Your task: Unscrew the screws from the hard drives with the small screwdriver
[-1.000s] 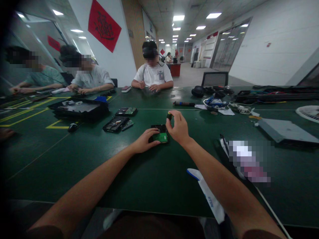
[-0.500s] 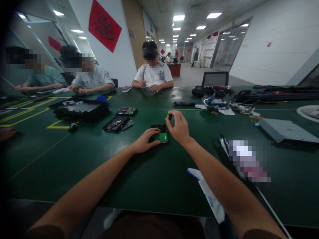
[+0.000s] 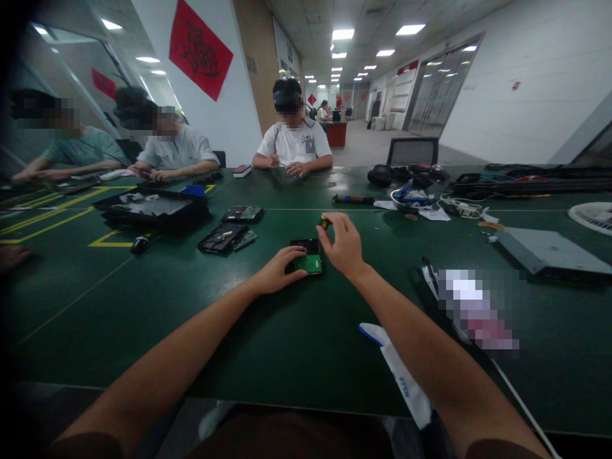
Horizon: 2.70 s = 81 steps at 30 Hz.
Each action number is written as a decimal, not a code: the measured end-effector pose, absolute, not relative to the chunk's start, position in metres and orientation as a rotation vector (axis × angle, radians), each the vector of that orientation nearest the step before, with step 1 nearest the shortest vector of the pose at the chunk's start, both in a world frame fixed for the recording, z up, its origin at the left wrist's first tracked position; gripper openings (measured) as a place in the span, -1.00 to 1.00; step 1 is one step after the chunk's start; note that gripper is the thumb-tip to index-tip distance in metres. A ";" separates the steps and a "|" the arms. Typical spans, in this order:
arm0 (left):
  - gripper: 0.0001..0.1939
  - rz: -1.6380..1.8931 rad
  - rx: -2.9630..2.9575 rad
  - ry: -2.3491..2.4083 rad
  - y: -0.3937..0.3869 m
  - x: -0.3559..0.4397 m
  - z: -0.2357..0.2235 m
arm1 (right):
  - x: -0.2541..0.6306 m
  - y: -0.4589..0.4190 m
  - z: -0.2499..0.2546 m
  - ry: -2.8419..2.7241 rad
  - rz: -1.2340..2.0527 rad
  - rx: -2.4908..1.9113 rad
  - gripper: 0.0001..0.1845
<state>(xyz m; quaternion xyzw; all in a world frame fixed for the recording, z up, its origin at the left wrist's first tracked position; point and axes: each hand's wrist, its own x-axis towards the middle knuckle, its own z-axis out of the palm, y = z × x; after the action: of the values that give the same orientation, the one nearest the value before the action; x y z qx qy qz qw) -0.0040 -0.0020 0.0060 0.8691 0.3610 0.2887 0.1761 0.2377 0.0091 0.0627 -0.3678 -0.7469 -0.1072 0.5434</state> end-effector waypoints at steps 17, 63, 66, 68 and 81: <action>-0.40 0.821 2.453 1.022 -0.003 -0.004 0.007 | 0.236 0.007 0.063 -1.764 -0.241 -0.867 -0.67; -0.41 0.819 2.447 1.027 -0.003 -0.003 0.008 | 0.237 0.009 0.060 -1.744 -0.200 -0.903 -0.64; -0.40 0.824 2.449 1.026 -0.003 -0.003 0.007 | 0.237 0.008 0.063 -1.777 -0.211 -0.877 -0.64; -0.40 0.824 2.451 1.028 -0.002 -0.004 0.007 | 0.236 0.008 0.063 -1.762 -0.221 -0.873 -0.65; -0.40 0.824 2.456 1.022 -0.002 -0.004 0.007 | 0.237 0.007 0.063 -1.763 -0.223 -0.876 -0.65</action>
<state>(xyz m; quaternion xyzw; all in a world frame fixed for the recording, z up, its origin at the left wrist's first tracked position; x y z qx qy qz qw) -0.0038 -0.0023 0.0071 0.8680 0.3610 0.2913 0.1773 0.2365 0.0069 0.0630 -0.3698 -0.7441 -0.0941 0.5484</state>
